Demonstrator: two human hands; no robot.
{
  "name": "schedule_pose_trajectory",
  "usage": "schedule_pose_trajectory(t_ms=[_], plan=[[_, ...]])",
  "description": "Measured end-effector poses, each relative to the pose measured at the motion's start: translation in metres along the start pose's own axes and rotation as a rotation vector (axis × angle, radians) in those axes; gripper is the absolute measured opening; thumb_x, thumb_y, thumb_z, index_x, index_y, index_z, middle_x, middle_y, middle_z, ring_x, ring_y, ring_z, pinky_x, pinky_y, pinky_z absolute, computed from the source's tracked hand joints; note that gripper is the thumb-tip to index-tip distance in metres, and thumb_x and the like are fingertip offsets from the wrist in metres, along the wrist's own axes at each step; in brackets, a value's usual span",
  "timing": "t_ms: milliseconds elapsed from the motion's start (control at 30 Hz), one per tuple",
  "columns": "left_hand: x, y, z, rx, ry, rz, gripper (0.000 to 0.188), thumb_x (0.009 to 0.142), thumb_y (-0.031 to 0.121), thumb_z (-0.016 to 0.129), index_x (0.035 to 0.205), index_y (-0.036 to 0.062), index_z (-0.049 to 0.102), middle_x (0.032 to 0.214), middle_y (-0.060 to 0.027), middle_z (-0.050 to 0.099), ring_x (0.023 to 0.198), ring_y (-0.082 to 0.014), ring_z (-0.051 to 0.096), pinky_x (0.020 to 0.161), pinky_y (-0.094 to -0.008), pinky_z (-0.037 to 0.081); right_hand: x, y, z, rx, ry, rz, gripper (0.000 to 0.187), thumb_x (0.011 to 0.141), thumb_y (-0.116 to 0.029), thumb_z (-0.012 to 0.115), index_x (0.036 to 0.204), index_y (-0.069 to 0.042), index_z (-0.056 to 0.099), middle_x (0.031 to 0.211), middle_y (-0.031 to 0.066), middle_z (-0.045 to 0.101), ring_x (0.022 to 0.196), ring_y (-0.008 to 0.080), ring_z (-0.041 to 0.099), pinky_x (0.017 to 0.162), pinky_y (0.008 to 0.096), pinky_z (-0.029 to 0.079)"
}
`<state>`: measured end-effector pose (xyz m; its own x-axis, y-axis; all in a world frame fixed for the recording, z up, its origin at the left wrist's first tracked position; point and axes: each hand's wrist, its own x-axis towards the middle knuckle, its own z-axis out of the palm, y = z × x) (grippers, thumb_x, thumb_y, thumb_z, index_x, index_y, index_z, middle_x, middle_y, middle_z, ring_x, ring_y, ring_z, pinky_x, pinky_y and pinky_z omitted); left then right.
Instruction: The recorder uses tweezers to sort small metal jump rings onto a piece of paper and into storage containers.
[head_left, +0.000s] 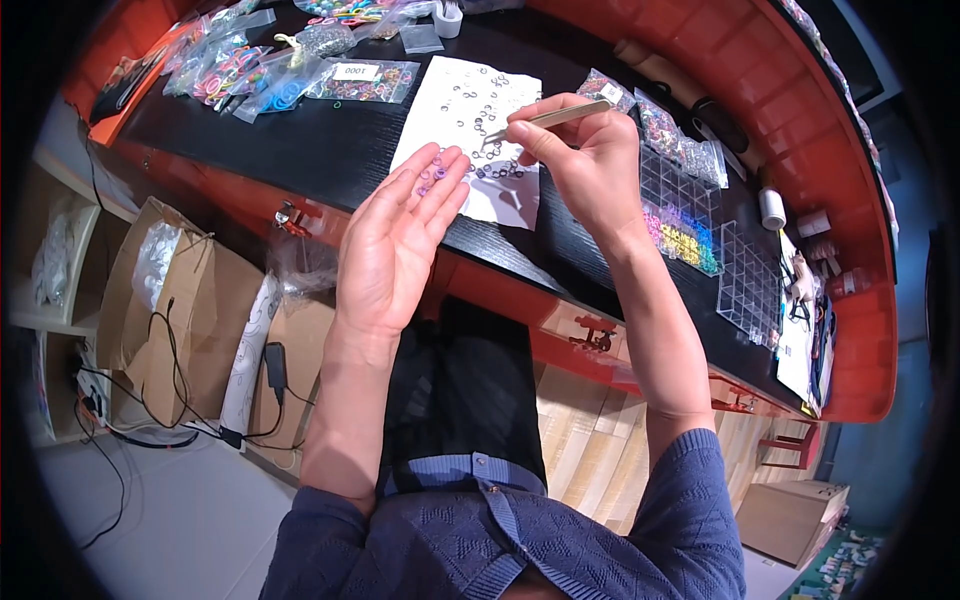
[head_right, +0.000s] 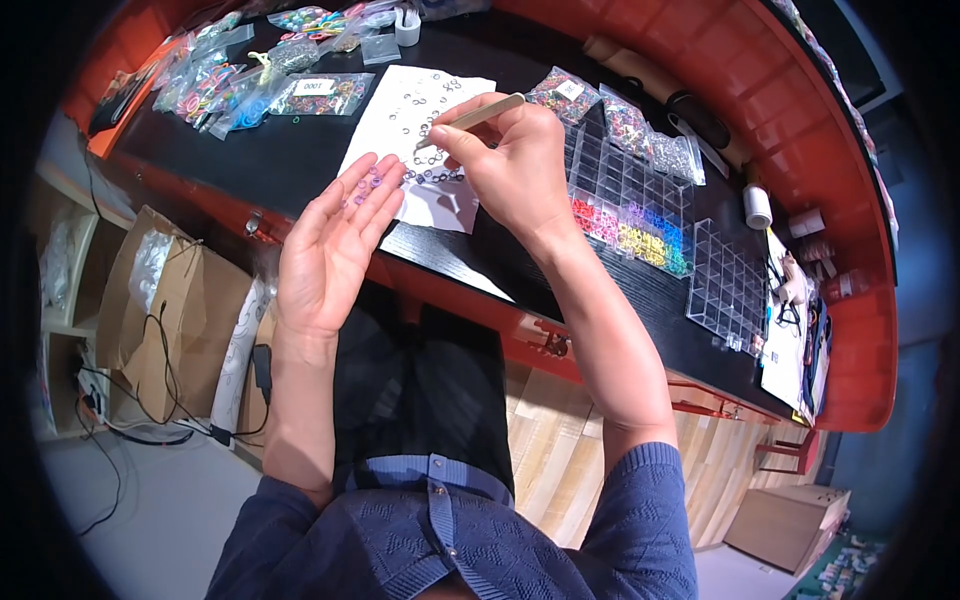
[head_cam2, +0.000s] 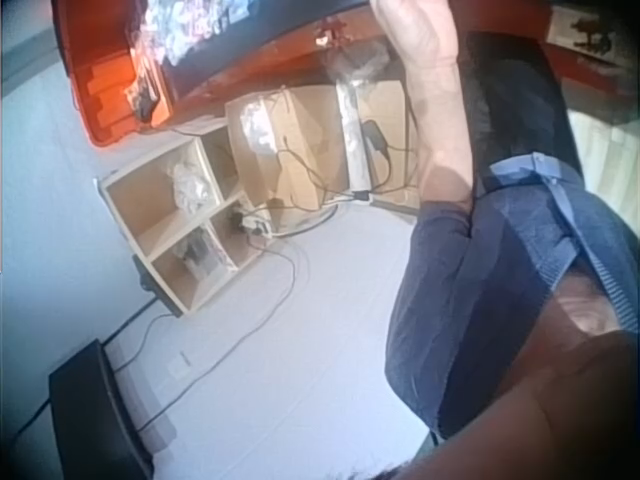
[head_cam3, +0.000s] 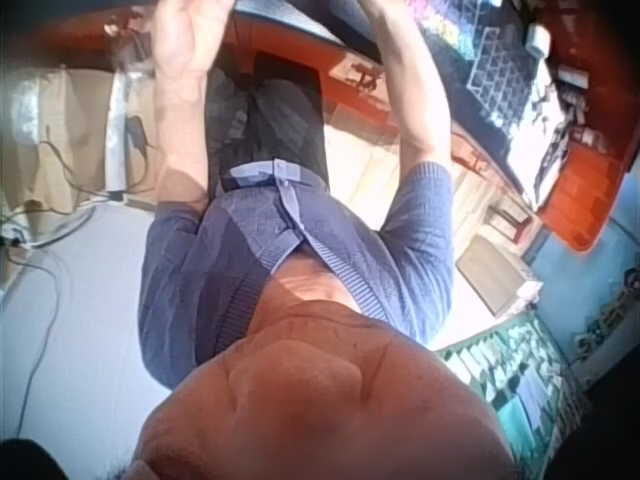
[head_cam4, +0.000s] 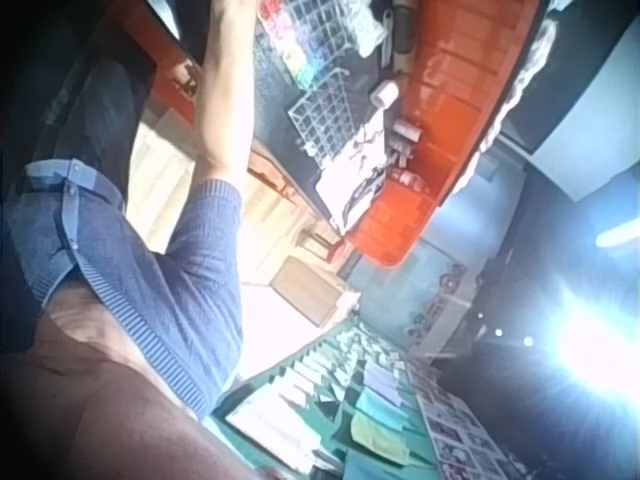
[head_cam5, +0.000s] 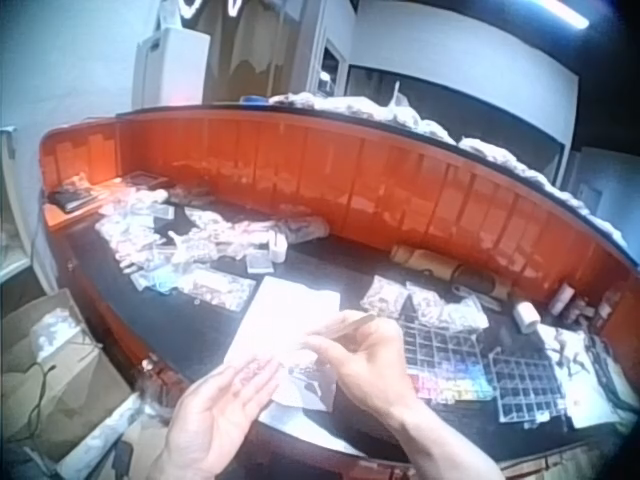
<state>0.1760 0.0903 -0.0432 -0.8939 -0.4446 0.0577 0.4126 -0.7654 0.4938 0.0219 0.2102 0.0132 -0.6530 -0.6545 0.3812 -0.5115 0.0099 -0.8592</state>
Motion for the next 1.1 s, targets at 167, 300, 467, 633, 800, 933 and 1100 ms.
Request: schedule_pose_trajectory(t_ms=[167,300,467,633,800,933,1100], plan=[[0.0,0.0,0.001,-0.032,0.051,0.005,0.045,0.104,0.013,0.046,0.139,-0.0153,0.041,0.145,-0.0312,0.043,0.14,-0.0394,0.041,0.118,-0.0466,0.035,0.001,0.006,-0.003,-0.104,-0.011,0.096,0.011,0.086,-0.002,0.071,0.093,0.006,0.072,0.08,0.0102,0.073,0.068,0.0114,0.066,0.062,0.0246,0.052],[0.0,-0.001,0.0,-0.048,0.049,0.004,0.045,0.104,0.013,0.045,0.139,-0.0156,0.04,0.145,-0.0314,0.042,0.14,-0.0396,0.041,0.118,-0.0467,0.034,0.0,0.007,-0.002,-0.101,-0.036,0.123,0.01,0.086,-0.002,0.071,0.092,0.006,0.072,0.077,0.0102,0.072,0.066,0.011,0.065,0.061,0.0247,0.052],[0.0,0.0,0.001,-0.037,0.051,0.007,0.045,0.105,0.013,0.045,0.139,-0.0158,0.041,0.145,-0.0314,0.043,0.14,-0.0397,0.041,0.118,-0.0468,0.034,-0.003,0.007,0.0,-0.149,-0.032,0.047,0.009,0.086,-0.002,0.071,0.092,0.006,0.072,0.077,0.0102,0.072,0.066,0.0107,0.065,0.061,0.0236,0.051],[0.001,0.0,0.0,-0.052,0.055,-0.005,0.045,0.104,0.014,0.046,0.138,-0.0157,0.042,0.143,-0.031,0.044,0.139,-0.0394,0.042,0.118,-0.0468,0.035,-0.003,0.002,0.003,-0.018,0.053,-0.074,0.008,0.088,-0.001,0.07,0.093,0.005,0.072,0.081,0.0097,0.073,0.069,0.011,0.066,0.063,0.0229,0.052],[0.0,0.001,-0.001,-0.002,0.009,-0.001,0.055,0.103,0.015,0.045,0.145,-0.0173,0.028,0.149,-0.0334,0.034,0.144,-0.0393,0.033,0.122,-0.0463,0.028,-0.004,0.001,0.017,0.102,0.008,-0.166,0.01,0.085,-0.002,0.072,0.092,0.004,0.073,0.082,0.0093,0.074,0.074,0.013,0.069,0.065,0.024,0.054],[0.001,0.003,-0.001,-0.011,0.01,-0.013,0.056,0.103,0.015,0.045,0.144,-0.0185,0.027,0.149,-0.0343,0.034,0.144,-0.0397,0.033,0.122,-0.0464,0.028,-0.005,-0.003,0.007,0.071,0.066,-0.039,0.009,0.084,-0.002,0.072,0.089,0.005,0.072,0.078,0.0104,0.073,0.07,0.013,0.068,0.062,0.0257,0.053],[0.014,0.019,0.0,0.017,0.019,0.097,0.055,0.103,0.013,0.045,0.143,-0.0202,0.026,0.148,-0.0359,0.033,0.144,-0.041,0.032,0.122,-0.0468,0.03,-0.007,0.002,0.001,-0.04,-0.003,0.059,0.011,0.086,-0.002,0.071,0.093,0.005,0.073,0.081,0.0084,0.073,0.069,0.0111,0.066,0.064,0.0242,0.052]])
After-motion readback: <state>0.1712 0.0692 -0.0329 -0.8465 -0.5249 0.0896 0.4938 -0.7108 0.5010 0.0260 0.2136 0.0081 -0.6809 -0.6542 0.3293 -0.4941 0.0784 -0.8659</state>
